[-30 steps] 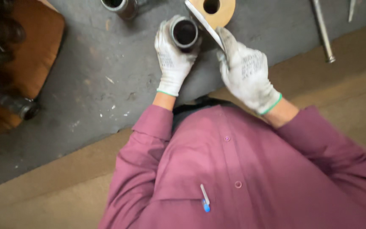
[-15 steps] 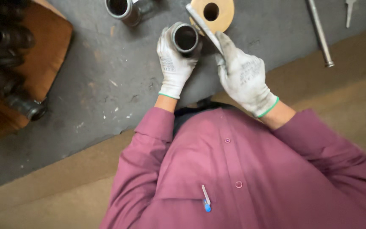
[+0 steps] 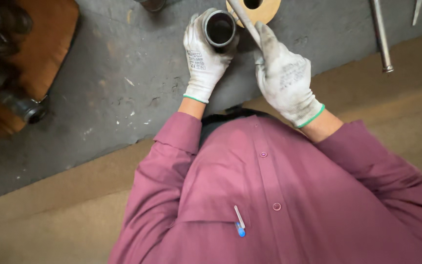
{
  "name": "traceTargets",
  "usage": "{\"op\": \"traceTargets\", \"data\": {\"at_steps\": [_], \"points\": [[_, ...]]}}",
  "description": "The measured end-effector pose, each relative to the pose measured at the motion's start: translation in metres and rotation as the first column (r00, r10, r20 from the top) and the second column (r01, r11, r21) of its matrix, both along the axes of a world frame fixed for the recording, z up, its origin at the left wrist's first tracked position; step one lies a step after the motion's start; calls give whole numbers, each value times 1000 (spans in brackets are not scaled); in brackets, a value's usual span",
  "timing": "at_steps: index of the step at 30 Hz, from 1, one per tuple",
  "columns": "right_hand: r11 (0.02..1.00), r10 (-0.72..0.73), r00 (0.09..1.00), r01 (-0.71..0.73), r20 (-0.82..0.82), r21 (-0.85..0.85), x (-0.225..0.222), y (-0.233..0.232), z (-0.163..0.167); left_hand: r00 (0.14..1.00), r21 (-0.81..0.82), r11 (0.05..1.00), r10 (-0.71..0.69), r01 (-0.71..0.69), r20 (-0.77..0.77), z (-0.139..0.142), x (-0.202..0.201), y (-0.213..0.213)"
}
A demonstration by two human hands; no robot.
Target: The person picks up cylindrical metal bushings one at a time from a cardboard box, holds each in one gloved hand, and scrapes or files the inner surface with a flat metal tool held in the other hand. Finished bushings are placed in a group on the workbench.
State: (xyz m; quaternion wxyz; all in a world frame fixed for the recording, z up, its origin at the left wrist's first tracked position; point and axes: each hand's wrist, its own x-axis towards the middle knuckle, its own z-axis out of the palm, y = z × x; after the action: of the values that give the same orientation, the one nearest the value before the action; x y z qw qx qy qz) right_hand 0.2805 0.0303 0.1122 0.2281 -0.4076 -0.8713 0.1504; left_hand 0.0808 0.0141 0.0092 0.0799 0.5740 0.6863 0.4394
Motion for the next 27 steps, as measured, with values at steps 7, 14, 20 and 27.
{"op": "traceTargets", "data": {"at_steps": [7,14,20,27], "points": [[1000,16,999,-16,44,0,-8,3,11,1000,0,1000,3,-3,-21,1,1,-1],[983,-57,990,33,-131,-181,22,17,18,1000,-1,1000,-9,9,-2,-3,4,1],[616,-547,762,87,-347,-783,91,41,-4,969,-59,998,-14,30,248,46,0,-13],[434,-682,668,41,-298,-900,133,51,-38,907,139,966,-255,220,335,145,2,16]]}}
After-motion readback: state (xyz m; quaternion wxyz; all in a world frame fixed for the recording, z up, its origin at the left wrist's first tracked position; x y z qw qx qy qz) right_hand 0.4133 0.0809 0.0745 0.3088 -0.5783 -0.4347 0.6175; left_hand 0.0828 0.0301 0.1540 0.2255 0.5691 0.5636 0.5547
